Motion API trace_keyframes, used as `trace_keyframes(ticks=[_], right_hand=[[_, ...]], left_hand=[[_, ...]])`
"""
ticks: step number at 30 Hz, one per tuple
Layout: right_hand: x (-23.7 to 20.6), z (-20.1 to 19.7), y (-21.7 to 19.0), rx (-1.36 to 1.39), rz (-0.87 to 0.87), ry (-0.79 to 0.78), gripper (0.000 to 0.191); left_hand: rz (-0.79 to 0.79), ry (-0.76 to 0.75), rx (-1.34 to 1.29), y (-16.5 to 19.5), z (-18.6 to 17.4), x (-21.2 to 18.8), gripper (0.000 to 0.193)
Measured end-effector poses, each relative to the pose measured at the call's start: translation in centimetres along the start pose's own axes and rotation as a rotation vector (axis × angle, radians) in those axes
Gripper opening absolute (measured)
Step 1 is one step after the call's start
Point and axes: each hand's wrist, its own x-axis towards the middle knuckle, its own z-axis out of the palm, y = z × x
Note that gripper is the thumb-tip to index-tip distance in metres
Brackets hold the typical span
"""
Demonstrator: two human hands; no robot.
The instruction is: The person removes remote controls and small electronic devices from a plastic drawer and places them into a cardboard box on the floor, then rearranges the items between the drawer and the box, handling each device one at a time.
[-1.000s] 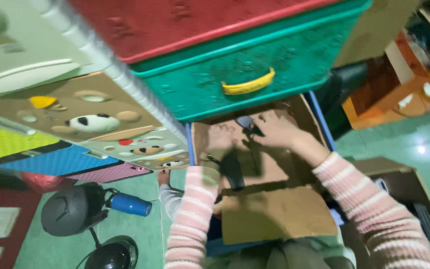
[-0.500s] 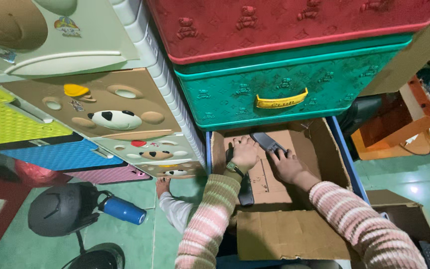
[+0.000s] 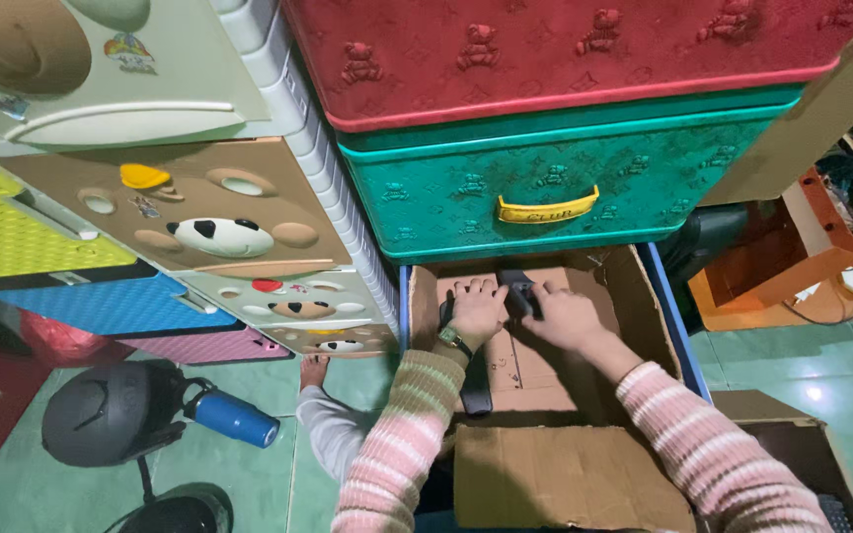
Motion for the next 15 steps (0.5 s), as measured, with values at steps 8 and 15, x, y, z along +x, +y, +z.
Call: trace_keyframes(ticks=[8,15], right_hand=[[-0.8,-4.8,1.6,0.286,0.047,0.178,0.037],[0.2,-5.6,4.9,0.703,-0.075,0.345,0.025]], left_hand=[[0.037,0.065,-0.104,0.1,0.3,0.3,0.083],[0.133,0.099,-0.268,0.2,-1.4,0.5,0.083]])
